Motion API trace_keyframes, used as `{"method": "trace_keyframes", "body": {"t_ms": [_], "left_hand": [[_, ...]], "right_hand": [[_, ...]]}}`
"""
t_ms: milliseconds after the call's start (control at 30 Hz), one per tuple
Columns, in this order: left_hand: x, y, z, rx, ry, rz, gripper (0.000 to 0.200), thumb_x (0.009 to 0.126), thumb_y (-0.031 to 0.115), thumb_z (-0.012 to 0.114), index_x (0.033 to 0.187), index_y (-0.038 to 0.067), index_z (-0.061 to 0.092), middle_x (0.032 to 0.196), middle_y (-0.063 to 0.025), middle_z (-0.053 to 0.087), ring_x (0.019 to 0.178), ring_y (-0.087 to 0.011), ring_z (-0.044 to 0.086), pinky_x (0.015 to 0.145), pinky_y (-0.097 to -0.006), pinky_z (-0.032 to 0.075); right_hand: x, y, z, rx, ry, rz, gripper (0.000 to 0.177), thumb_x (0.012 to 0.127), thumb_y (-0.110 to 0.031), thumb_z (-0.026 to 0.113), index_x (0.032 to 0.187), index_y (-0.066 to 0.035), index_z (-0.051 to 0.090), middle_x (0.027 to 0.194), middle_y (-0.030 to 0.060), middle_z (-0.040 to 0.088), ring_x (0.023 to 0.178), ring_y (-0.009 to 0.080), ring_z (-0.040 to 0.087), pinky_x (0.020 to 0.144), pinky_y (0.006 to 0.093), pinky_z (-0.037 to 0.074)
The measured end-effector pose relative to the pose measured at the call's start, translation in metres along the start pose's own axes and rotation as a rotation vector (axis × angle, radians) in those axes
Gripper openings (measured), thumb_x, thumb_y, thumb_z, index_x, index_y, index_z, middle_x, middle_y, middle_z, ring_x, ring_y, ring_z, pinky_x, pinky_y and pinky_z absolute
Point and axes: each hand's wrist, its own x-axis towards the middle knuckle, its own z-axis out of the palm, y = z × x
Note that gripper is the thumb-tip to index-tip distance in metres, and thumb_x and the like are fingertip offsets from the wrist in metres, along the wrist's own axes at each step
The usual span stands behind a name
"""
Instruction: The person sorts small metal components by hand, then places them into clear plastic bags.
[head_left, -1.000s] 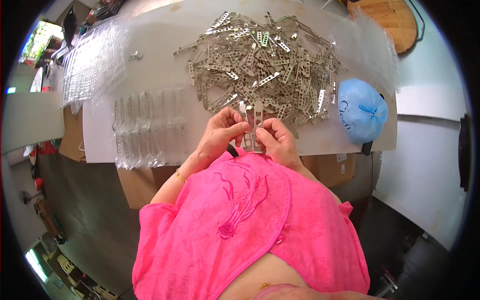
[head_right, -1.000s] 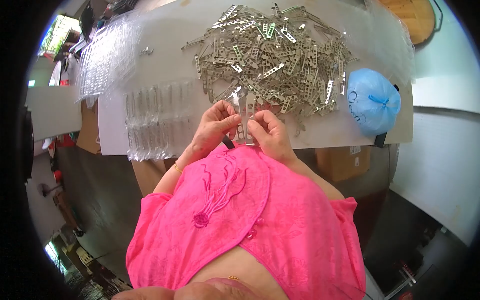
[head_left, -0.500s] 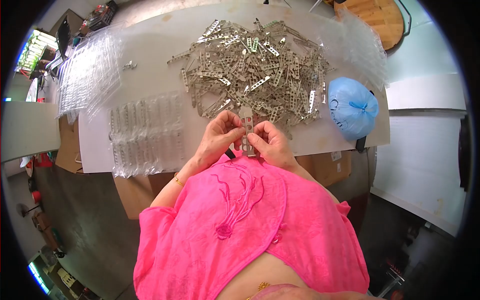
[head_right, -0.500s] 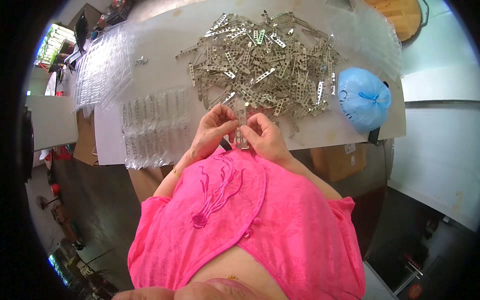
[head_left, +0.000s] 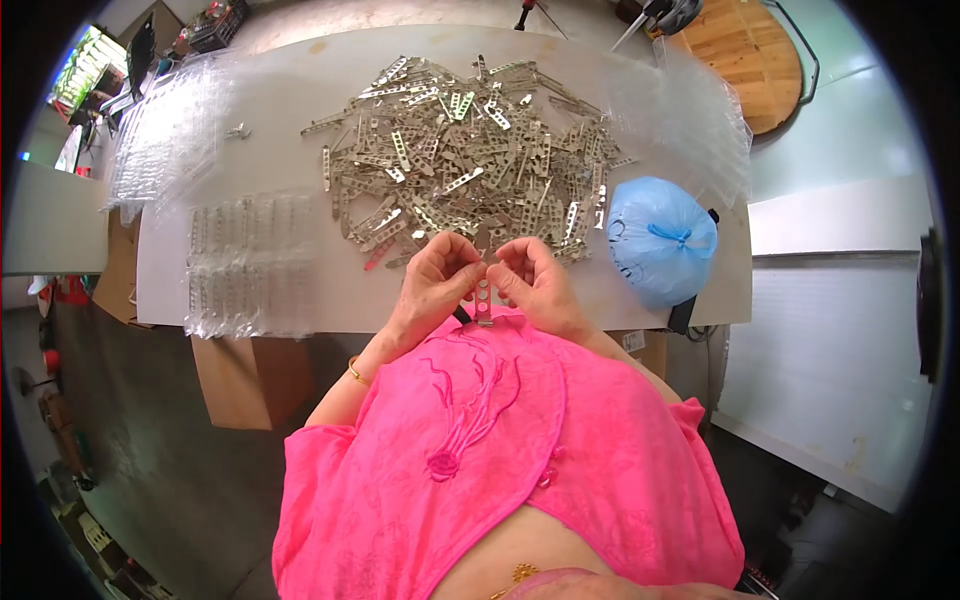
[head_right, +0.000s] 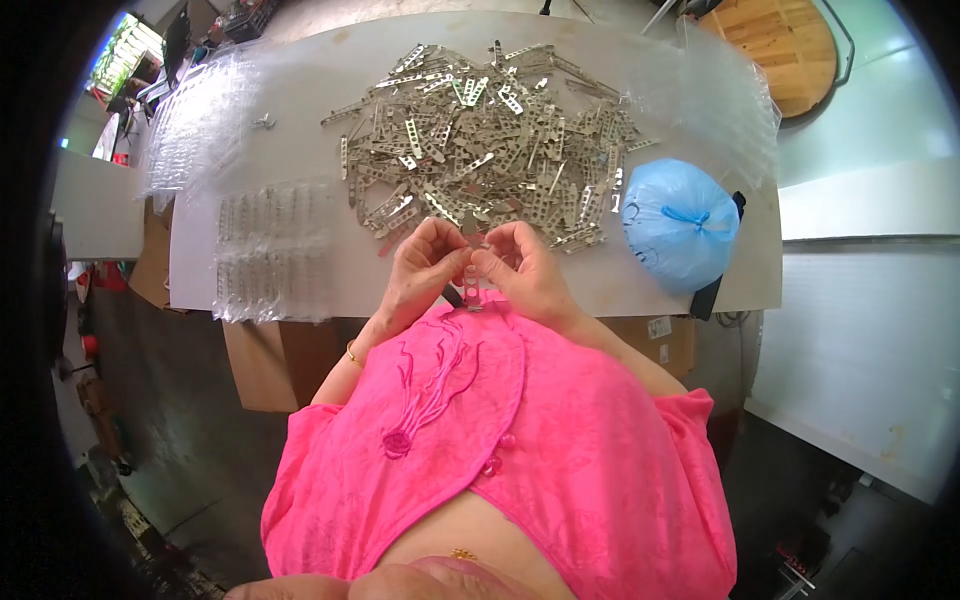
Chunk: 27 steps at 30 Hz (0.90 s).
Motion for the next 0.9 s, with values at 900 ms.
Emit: {"method": "trace_keyframes", "body": {"t_ms": [900], "left_hand": [[-0.011,0.028,-0.071,-0.207,-0.275,-0.261,0.038,0.105,0.036,0.042,0.116,0.004,0.06,0.079,-0.0011,0.058,0.071,-0.01,0.055,0.068,-0.0244,0.044]], "right_hand": [[0.057,-0.033,0.06,0.114,-0.003,-0.083,0.023,0.098,-0.012,0.057,0.118,-0.003,0.055,0.088,-0.0008,0.056,0.071,0.0031,0.054,0.063,0.0197,0.05]]}}
